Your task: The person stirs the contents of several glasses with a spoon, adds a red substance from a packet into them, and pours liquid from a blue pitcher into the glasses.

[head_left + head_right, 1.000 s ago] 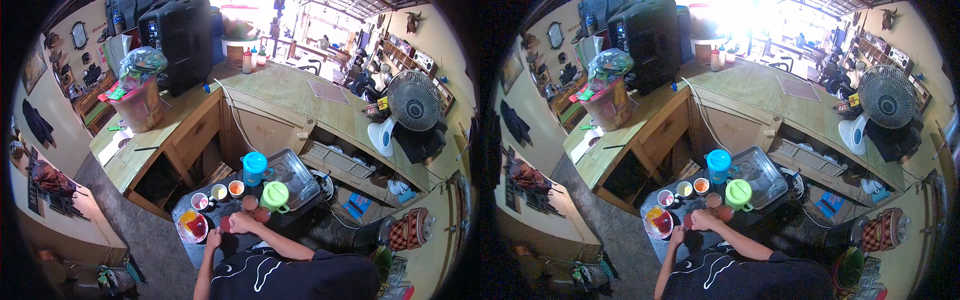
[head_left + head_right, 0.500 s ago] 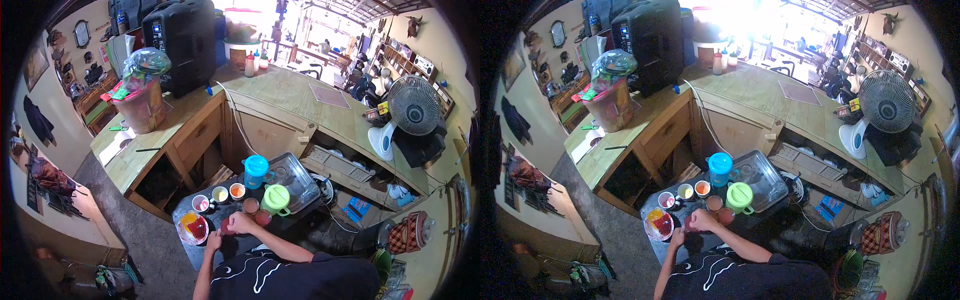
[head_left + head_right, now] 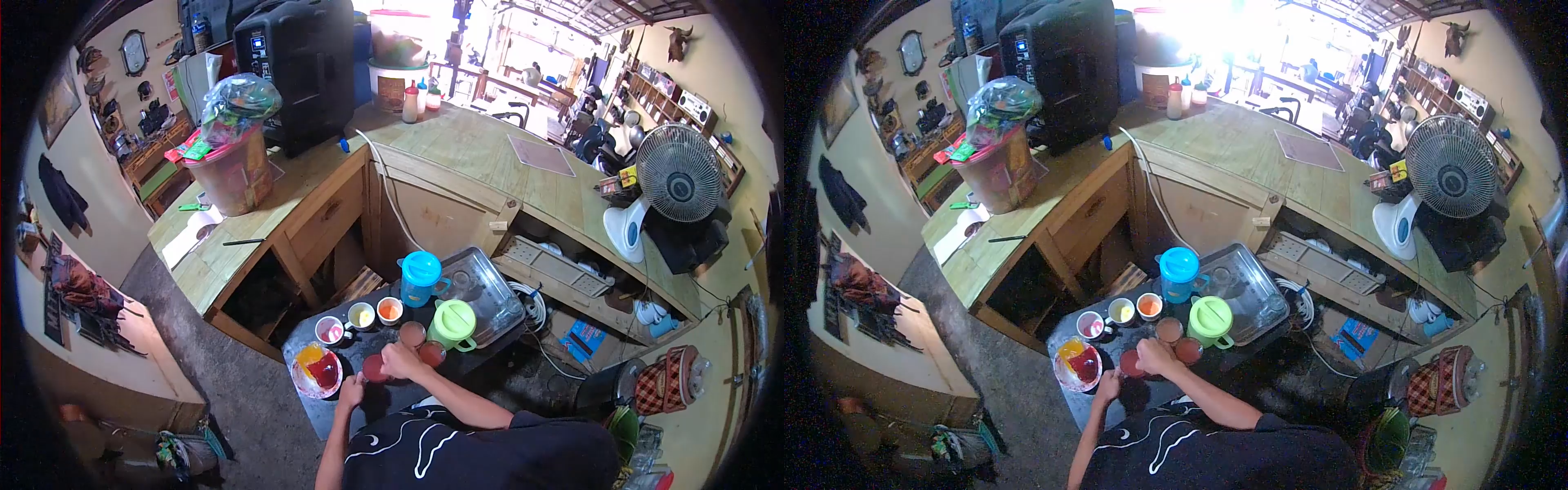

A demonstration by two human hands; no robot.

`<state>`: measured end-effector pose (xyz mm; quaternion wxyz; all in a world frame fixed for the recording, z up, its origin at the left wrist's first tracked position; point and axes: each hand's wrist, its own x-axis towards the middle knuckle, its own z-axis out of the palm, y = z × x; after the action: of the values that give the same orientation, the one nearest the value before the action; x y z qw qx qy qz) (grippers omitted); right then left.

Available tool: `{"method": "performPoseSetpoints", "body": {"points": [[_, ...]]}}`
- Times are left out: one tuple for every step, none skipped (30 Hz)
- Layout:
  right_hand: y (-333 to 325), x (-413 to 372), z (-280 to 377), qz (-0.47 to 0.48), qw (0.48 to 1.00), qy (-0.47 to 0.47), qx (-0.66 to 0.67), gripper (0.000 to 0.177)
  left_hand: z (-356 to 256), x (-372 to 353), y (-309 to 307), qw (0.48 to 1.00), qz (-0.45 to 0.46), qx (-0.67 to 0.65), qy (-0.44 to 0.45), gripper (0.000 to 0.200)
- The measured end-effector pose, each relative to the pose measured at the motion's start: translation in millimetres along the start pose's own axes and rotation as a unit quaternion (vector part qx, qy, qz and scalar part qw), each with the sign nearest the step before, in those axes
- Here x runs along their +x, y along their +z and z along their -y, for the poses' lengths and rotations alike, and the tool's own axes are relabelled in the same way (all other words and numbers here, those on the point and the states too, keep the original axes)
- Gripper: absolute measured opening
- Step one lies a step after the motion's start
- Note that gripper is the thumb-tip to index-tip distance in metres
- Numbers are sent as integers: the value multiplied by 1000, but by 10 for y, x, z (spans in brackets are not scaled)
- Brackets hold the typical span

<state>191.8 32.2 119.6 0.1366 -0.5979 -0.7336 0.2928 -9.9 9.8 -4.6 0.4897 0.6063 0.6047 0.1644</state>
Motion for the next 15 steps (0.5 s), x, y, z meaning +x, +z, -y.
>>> {"method": "performPoseSetpoints", "body": {"points": [[-30, 16, -22, 75, 997, -2, 9, 20, -27, -11, -13, 1000, 1, -2, -1, 53], [-52, 28, -40, 150, 989, -4, 18, 21, -51, -27, -23, 1000, 2, -5, -3, 54], [-77, 36, -43, 169, 981, 15, 98, 21, -32, -15, -12, 1000, 1, 0, 3, 54], [-96, 45, -37, 187, 966, 35, 177, 22, -12, 3, -3, 1000, 0, 5, 7, 54], [-98, 53, -25, 204, 943, 54, 256, 22, 16, 10, -4, 1000, -1, 11, 12, 54], [-72, 56, -23, 123, 972, 48, 192, 22, -9, 0, -27, 1000, 3, 8, 7, 54], [-25, 50, -33, 42, 990, 43, 126, 22, -37, -8, -40, 1000, 8, 4, 2, 54], [21, 39, -55, -40, 997, 38, 58, 21, -64, -25, -45, 1000, 13, 0, -2, 54], [40, 51, -86, -46, 999, 15, 15, 21, -47, -25, -34, 1000, 17, 2, -7, 54], [50, 48, -126, 3, 1000, 9, 15, 22, -34, -11, -33, 1000, 21, 5, -11, 54], [53, 46, -170, 53, 999, 2, 14, 23, -22, 8, -35, 1000, 24, 9, -15, 54], [-9, 39, -130, 103, 995, -6, 13, 24, 29, 40, -11, 1000, 19, 6, -8, 54], [-63, 30, -84, 133, 988, 9, 81, 23, 82, 63, 20, 1000, 15, 4, -2, 54], [-122, 17, -38, 163, 975, 25, 148, 22, 138, 77, 45, 1000, 11, 2, 5, 55], [-181, 10, 16, 191, 957, 40, 213, 21, 141, 69, 46, 1000, 13, 1, 3, 55]]}}
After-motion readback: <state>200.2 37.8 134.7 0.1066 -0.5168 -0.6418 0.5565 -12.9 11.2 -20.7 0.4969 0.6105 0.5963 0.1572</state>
